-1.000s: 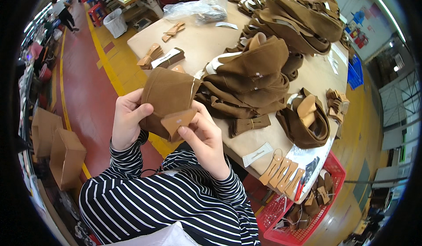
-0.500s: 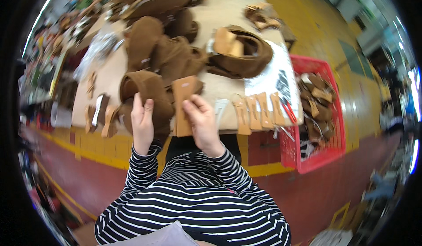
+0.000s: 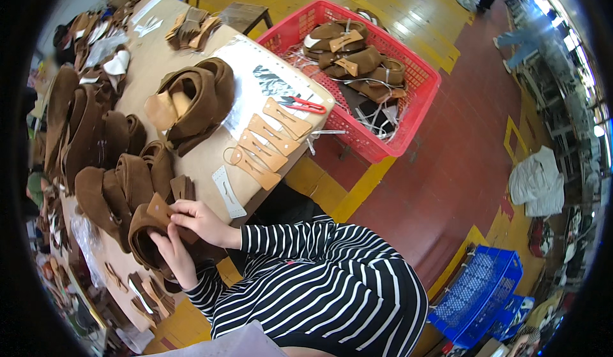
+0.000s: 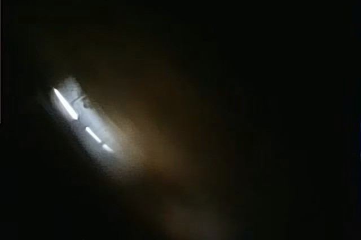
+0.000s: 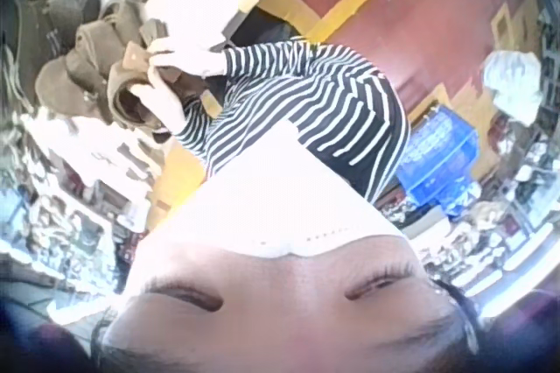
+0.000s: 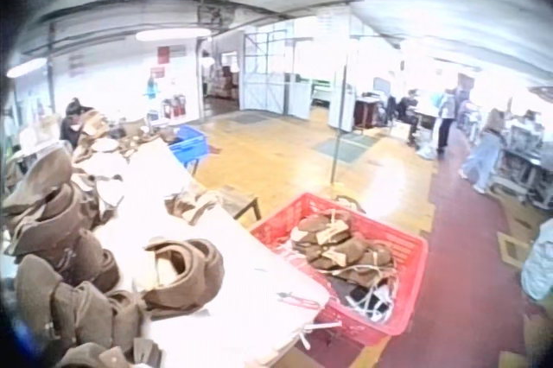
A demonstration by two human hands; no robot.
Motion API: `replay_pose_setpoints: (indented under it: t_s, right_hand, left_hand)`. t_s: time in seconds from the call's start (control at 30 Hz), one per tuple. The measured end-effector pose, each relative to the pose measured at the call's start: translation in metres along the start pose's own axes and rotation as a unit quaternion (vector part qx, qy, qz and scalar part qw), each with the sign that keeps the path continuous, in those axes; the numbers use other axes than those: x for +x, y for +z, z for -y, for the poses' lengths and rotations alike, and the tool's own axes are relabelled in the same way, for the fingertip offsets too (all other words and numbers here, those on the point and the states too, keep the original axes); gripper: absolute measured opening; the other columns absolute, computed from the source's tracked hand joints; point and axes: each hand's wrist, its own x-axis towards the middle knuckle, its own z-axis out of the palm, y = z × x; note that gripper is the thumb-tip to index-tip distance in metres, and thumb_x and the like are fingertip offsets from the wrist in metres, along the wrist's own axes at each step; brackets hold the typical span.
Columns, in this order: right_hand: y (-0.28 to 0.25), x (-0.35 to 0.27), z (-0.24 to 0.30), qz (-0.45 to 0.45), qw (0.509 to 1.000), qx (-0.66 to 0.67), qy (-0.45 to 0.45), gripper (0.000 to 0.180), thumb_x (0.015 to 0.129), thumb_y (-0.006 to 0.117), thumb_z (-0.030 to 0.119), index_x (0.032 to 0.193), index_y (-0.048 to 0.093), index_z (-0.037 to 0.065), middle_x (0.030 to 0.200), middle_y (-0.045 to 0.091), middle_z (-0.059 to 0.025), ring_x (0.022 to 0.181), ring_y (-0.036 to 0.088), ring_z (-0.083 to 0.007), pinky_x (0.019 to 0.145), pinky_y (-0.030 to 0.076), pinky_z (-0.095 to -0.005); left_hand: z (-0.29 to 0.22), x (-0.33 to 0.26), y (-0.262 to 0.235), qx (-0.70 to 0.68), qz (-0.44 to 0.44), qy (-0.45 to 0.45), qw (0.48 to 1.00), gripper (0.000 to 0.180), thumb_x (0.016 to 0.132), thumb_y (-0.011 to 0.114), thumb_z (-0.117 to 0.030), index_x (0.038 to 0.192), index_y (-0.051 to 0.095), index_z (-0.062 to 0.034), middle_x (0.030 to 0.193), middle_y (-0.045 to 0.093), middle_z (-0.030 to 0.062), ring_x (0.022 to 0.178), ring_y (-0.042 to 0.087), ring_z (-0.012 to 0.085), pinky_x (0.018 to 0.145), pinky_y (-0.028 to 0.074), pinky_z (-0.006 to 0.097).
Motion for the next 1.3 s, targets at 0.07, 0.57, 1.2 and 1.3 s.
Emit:
replay_pose_setpoints:
  t_s: [0.07,0.57,1.2,1.3]
  right_hand:
    - [0.000,-0.001,0.004,0.038,0.998,0.036,-0.026,0.016,0.093,0.057,0.007,0.104,0.061,-0.004,0.097,0.057,-0.0031,0.094,0.053,-0.0108,0.084,0.042,-0.0252]
    - [0.008,0.017,0.008,-0.006,0.935,-0.345,-0.081,0.034,0.090,0.058,0.009,0.123,0.061,-0.001,0.104,0.053,-0.0121,0.096,0.055,-0.0269,0.090,0.044,-0.0334]
    - [-0.563,-0.124,0.108,-0.596,0.732,-0.321,0.072,0.032,0.081,0.070,0.010,0.110,0.068,-0.004,0.105,0.070,-0.0148,0.099,0.065,-0.0195,0.088,0.049,-0.0282]
    - [-0.491,-0.109,0.155,-0.556,0.783,-0.254,-0.111,0.027,0.085,0.060,-0.006,0.110,0.069,-0.003,0.104,0.071,-0.0117,0.093,0.066,-0.0147,0.083,0.051,-0.0253]
  left_hand:
    - [0.004,-0.004,-0.006,-0.057,-0.002,-0.016,0.998,0.044,0.104,0.045,-0.026,0.132,0.041,0.0075,0.125,0.054,0.0187,0.111,0.052,0.0249,0.097,0.040,0.033]
    - [0.001,0.013,0.006,0.095,-0.137,0.027,0.986,0.016,0.092,0.064,-0.010,0.088,0.060,0.0043,0.076,0.061,0.0059,0.066,0.053,0.0111,0.061,0.045,0.026]
    - [-0.010,0.011,-0.019,0.123,-0.021,0.110,0.986,0.024,0.093,0.058,-0.006,0.114,0.058,0.0070,0.092,0.055,0.0131,0.082,0.054,0.0263,0.073,0.043,0.036]
    - [-0.008,0.001,-0.028,-0.062,0.036,0.002,0.997,0.023,0.092,0.060,-0.005,0.113,0.059,0.0033,0.087,0.052,0.0079,0.080,0.051,0.0191,0.069,0.039,0.032]
